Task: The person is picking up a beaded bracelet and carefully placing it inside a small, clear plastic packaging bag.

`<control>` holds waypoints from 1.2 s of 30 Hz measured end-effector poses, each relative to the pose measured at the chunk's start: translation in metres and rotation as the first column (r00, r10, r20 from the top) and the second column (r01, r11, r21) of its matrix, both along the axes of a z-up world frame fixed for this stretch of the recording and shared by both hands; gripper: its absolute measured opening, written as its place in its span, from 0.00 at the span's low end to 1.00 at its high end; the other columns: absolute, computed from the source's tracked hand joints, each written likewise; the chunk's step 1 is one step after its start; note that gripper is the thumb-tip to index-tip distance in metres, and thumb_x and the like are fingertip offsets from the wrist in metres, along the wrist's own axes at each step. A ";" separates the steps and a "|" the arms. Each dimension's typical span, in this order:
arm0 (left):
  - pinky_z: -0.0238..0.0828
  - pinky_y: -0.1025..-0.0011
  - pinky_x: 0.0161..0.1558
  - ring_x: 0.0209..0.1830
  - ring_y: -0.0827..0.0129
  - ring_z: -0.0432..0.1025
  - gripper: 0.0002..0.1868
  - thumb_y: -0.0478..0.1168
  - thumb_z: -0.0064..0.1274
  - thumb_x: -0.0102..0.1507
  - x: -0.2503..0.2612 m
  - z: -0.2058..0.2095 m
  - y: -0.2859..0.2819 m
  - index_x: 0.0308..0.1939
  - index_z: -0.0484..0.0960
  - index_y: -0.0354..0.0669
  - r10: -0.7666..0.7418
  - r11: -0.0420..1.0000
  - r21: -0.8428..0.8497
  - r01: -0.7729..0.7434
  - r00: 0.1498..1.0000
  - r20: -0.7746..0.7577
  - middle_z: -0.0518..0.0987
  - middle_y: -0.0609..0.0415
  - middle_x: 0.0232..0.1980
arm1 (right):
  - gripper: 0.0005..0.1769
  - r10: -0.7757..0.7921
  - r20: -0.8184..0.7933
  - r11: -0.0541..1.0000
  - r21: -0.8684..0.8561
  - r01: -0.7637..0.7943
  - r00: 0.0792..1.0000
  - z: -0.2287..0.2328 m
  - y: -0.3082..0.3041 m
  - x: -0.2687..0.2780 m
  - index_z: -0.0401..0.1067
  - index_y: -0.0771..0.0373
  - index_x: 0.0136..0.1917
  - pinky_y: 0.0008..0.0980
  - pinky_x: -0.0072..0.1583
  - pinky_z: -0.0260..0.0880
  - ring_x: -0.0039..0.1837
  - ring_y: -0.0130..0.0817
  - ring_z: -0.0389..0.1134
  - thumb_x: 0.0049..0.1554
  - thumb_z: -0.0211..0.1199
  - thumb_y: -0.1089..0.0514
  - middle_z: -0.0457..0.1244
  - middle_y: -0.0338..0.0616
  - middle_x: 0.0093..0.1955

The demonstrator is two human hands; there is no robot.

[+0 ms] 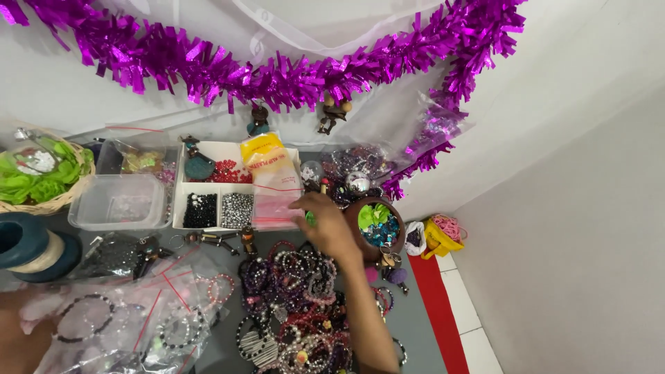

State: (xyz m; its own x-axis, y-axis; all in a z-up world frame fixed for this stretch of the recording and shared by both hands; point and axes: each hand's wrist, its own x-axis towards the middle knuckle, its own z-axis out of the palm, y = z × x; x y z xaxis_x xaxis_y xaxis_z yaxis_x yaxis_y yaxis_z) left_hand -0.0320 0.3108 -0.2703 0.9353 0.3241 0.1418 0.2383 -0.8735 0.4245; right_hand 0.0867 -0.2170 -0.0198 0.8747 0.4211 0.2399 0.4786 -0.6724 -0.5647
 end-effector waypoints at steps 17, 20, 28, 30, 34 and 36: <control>0.76 0.65 0.55 0.48 0.66 0.80 0.18 0.43 0.58 0.60 0.005 0.335 -0.234 0.53 0.85 0.48 -0.393 0.795 -0.292 0.531 0.819 0.418 0.86 0.54 0.51 | 0.06 0.004 0.183 0.978 0.205 -0.042 0.983 -0.007 -0.004 0.004 0.75 0.69 0.49 0.35 0.47 0.70 0.45 0.38 0.67 0.60 0.59 0.68 0.66 0.49 0.49; 0.80 0.70 0.50 0.43 0.68 0.82 0.15 0.42 0.58 0.60 0.018 0.329 -0.250 0.51 0.85 0.48 -0.392 0.741 -0.373 0.558 0.811 0.435 0.86 0.55 0.50 | 0.06 -0.088 0.086 0.949 0.311 0.058 0.992 0.009 -0.012 -0.003 0.79 0.64 0.48 0.28 0.45 0.68 0.43 0.31 0.67 0.59 0.61 0.65 0.68 0.45 0.48; 0.84 0.75 0.45 0.43 0.74 0.83 0.11 0.40 0.60 0.59 0.034 0.307 -0.287 0.45 0.87 0.49 -0.400 0.589 -0.576 0.566 0.824 0.401 0.88 0.58 0.43 | 0.15 0.053 -0.124 0.746 0.664 0.043 0.991 0.022 -0.013 -0.031 0.77 0.64 0.48 0.15 0.35 0.63 0.37 0.22 0.65 0.57 0.59 0.79 0.69 0.44 0.46; 0.88 0.75 0.43 0.42 0.71 0.84 0.12 0.42 0.59 0.59 0.036 0.300 -0.293 0.47 0.85 0.48 -0.445 0.582 -0.551 0.599 0.801 0.400 0.88 0.55 0.45 | 0.14 0.092 -0.214 0.755 0.651 0.072 0.972 0.031 0.003 -0.043 0.77 0.56 0.42 0.14 0.32 0.52 0.32 0.18 0.57 0.58 0.64 0.75 0.69 0.36 0.40; 0.88 0.77 0.36 0.37 0.76 0.85 0.10 0.44 0.61 0.59 0.033 0.302 -0.300 0.43 0.86 0.48 -0.365 0.588 -0.593 0.551 0.834 0.413 0.87 0.57 0.42 | 0.09 0.176 -0.129 0.779 0.624 -0.057 0.976 0.039 0.040 -0.060 0.74 0.64 0.43 0.24 0.47 0.79 0.45 0.31 0.71 0.57 0.64 0.75 0.65 0.45 0.45; 0.87 0.76 0.37 0.38 0.75 0.83 0.10 0.48 0.59 0.60 0.038 0.291 -0.300 0.38 0.85 0.48 -0.349 0.643 -0.572 0.510 0.859 0.375 0.87 0.59 0.38 | 0.07 0.152 -0.141 0.813 0.580 -0.043 0.978 0.033 0.053 -0.062 0.71 0.63 0.43 0.29 0.49 0.80 0.45 0.33 0.72 0.56 0.68 0.69 0.67 0.45 0.44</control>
